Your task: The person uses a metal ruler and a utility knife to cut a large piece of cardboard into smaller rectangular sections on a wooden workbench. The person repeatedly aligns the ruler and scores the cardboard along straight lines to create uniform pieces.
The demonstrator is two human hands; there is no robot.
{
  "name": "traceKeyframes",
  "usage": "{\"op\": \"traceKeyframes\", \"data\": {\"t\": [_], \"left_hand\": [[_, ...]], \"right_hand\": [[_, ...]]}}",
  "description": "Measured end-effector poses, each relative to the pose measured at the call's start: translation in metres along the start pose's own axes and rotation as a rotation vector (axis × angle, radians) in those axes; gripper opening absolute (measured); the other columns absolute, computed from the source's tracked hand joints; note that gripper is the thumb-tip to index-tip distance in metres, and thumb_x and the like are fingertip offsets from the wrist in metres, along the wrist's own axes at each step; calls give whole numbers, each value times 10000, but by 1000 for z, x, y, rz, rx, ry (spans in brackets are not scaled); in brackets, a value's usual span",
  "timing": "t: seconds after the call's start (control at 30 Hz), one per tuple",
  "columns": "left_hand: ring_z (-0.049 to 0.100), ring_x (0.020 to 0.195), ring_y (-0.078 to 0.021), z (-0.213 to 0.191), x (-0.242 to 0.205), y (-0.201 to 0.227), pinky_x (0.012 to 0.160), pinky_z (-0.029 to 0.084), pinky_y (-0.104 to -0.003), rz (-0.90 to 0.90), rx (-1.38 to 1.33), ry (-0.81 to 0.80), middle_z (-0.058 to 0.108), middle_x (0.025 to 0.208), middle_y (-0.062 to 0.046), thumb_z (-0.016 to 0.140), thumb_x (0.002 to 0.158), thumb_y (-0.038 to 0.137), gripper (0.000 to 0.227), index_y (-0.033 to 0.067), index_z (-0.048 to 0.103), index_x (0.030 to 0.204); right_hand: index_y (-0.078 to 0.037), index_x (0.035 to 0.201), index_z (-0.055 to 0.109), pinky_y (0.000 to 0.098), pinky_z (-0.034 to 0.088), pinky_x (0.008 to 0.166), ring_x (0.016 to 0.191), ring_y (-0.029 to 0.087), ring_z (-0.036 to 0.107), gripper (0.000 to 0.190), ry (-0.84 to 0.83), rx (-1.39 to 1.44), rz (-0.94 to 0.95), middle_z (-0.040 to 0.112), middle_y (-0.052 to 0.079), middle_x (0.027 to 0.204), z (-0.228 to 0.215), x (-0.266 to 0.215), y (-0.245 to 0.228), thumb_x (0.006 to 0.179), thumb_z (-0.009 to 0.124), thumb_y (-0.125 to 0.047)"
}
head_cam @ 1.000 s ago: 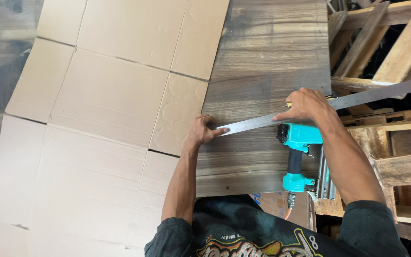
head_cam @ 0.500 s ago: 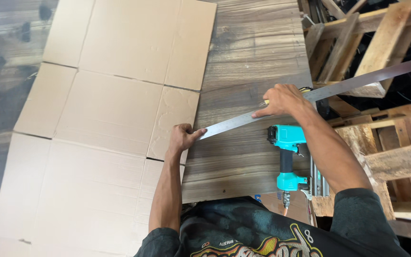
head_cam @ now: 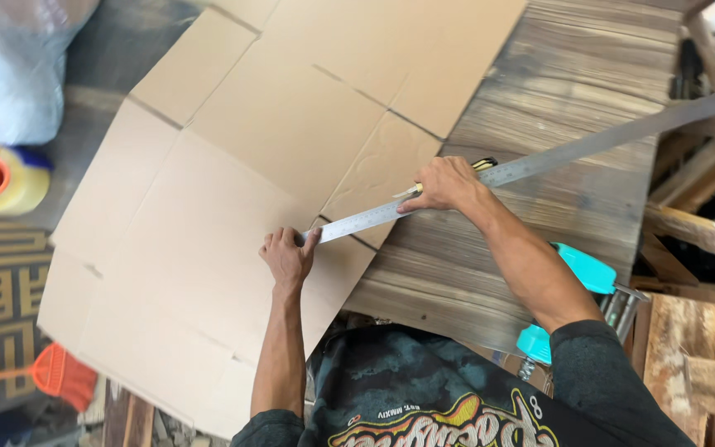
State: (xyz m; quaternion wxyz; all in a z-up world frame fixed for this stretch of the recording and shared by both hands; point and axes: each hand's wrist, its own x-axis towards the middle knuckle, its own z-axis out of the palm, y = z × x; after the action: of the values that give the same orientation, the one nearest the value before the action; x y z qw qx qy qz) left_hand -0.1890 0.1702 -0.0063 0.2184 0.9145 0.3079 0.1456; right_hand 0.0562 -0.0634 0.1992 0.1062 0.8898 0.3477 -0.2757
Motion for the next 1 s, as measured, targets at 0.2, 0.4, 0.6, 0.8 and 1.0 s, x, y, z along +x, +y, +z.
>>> {"op": "traceKeyframes", "data": {"t": [0.2, 0.4, 0.6, 0.8, 1.0], "left_hand": [[459, 1319, -337, -39, -60, -17, 1064, 313, -665, -155, 125, -233, 572, 1308, -110, 561, 684, 949, 1076, 136, 536, 1388], [103, 1534, -469, -77, -73, 38, 1127, 198, -763, -195, 181, -564, 144, 1681, -195, 822, 402, 851, 1590, 88, 145, 1622], [132, 1511, -534, -57, -72, 36, 1112, 273, -732, -111, 320, -627, 87, 1669, -252, 819, 340, 863, 1598, 121, 217, 1621], [171, 1499, -566, -42, -72, 27, 1112, 295, -691, -126, 284, -626, 141, 1647, -296, 760, 341, 927, 1540, 164, 298, 1596], [167, 1466, -627, -41, -73, 29, 1126, 307, -685, -90, 256, -568, 170, 1626, -295, 786, 320, 902, 1494, 192, 359, 1564]], "right_hand": [[-224, 955, 786, 471, 572, 889, 1053, 357, 736, 748, 12, -86, -148, 759, 172, 973, 11, 54, -58, 664, 614, -891], [-172, 908, 765, 491, 574, 857, 988, 341, 751, 674, 127, -150, -301, 758, 149, 896, 43, 114, -69, 663, 713, -797], [-105, 833, 589, 460, 533, 702, 841, 312, 661, 691, 648, -59, -587, 589, 114, 802, 95, 150, -59, 821, 623, -794], [-146, 977, 611, 461, 536, 749, 910, 304, 635, 563, 553, -16, -605, 561, 67, 930, 123, 147, -73, 817, 694, -679], [-186, 1295, 643, 496, 477, 895, 1129, 302, 558, 617, 545, 22, -360, 534, 90, 1328, 145, 142, -40, 918, 635, -674]]}}
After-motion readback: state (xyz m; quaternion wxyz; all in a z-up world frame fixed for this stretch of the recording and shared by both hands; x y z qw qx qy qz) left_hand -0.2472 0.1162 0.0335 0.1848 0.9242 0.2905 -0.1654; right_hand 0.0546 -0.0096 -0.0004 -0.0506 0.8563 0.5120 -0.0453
